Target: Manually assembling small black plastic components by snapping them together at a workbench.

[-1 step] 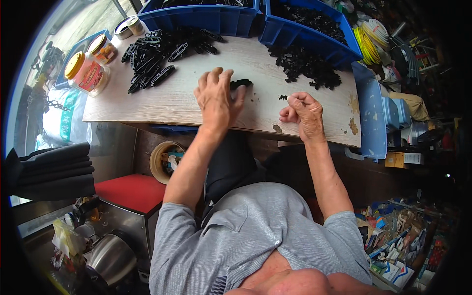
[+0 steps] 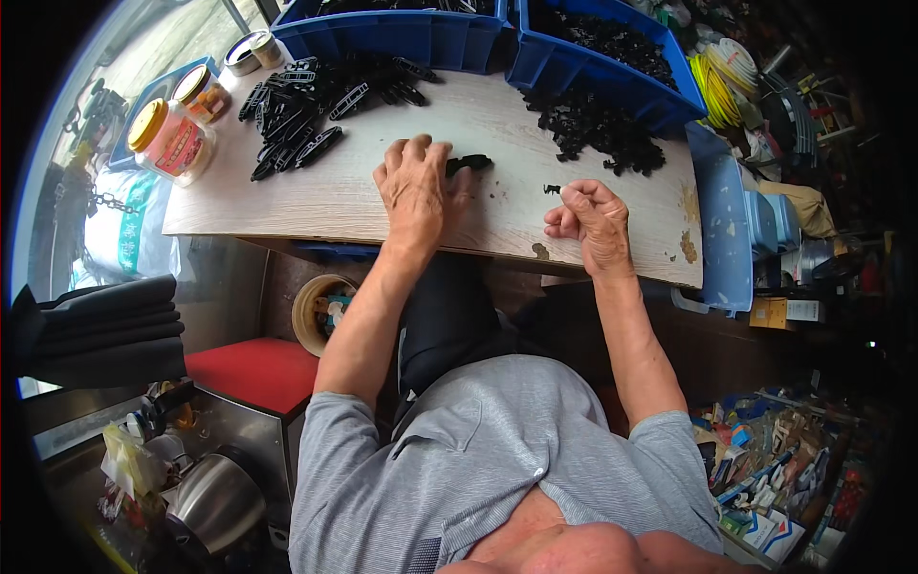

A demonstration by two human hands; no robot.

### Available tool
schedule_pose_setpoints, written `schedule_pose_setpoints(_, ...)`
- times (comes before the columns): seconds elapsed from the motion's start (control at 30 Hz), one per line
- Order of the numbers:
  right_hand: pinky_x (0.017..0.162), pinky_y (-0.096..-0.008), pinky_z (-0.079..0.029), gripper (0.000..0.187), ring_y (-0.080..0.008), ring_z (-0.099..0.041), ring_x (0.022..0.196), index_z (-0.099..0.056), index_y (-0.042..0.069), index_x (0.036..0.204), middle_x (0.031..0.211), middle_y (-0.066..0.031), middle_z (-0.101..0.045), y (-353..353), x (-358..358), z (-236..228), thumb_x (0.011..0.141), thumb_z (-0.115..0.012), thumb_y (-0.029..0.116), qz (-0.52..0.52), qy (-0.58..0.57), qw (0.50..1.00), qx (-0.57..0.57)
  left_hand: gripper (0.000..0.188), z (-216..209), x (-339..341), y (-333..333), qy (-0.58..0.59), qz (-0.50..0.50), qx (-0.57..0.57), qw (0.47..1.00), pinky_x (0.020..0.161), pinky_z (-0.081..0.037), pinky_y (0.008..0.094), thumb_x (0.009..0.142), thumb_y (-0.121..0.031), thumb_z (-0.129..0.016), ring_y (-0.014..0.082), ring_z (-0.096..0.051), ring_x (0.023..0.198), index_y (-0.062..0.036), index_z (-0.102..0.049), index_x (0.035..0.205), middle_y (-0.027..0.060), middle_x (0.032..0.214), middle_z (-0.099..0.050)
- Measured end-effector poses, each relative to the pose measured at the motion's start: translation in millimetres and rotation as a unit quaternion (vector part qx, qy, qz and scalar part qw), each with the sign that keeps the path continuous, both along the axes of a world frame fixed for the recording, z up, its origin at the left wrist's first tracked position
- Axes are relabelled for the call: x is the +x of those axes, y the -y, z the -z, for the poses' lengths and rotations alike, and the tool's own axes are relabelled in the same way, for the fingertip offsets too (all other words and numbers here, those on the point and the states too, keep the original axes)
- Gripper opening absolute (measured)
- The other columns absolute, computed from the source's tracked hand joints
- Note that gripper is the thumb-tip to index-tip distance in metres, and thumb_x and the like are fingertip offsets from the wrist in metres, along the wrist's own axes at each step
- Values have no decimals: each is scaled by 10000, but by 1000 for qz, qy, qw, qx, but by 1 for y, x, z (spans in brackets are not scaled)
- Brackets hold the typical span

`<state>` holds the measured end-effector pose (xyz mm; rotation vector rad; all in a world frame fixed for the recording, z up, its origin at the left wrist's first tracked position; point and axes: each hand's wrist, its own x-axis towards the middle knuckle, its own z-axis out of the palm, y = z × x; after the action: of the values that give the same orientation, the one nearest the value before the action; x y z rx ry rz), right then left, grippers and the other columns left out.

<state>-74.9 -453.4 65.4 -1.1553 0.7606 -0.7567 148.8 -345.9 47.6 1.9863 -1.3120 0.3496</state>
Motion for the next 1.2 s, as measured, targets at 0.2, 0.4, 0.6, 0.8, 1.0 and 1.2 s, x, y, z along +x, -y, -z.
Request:
schedule_pose_setpoints(0.2,680,-387,-633,157,-228,-723,761,-654,70,999,664,-44,-634,-2,7,1,906,-731,170,9,44,999,7,294,2,-9,-2,-86,155,22,984,811,-494,370,809,-113,-739,251,-641,942,-80,-679,1094,87,982,-686)
schedule_pose_setpoints(0.4,771,-312,-586,121,-137,-678,770,-672,76,990,821,-19,-671,-1,2,5,903,-733,133,-45,84,995,17,228,-5,-50,7,-568,324,-29,756,650,-490,216,896,-78,-719,58,-606,769,23,-675,1096,21,874,-689)
schedule_pose_setpoints(0.6,748,-223,-517,116,-68,-644,753,-704,38,988,807,-7,-716,-4,6,1,883,-744,67,-40,77,995,45,232,-14,-57,10,-620,315,8,719,615,-519,231,884,-85,-736,75,-618,698,25,-682,1081,32,809,-681)
schedule_pose_setpoints(0.8,729,-217,-515,119,-71,-639,749,-706,36,978,795,3,-706,0,7,1,879,-753,83,-45,46,997,43,227,-18,-55,11,-625,302,11,720,628,-533,243,893,-118,-716,87,-634,700,44,-684,1048,46,797,-686)
schedule_pose_setpoints(1.0,635,-274,-570,131,-84,-637,722,-679,47,993,732,21,-639,-2,8,3,889,-738,98,-40,51,997,38,190,-17,-58,17,-663,251,-8,705,629,-541,244,905,-130,-692,99,-645,661,55,-689,950,63,792,-684)
schedule_pose_setpoints(1.2,562,-313,-569,224,-121,-553,487,-592,74,832,615,-7,-557,-10,17,-18,906,-723,240,-39,-14,998,45,145,-14,-55,15,-694,227,-37,683,567,-536,237,895,-112,-698,96,-628,611,33,-687,900,62,773,-668)
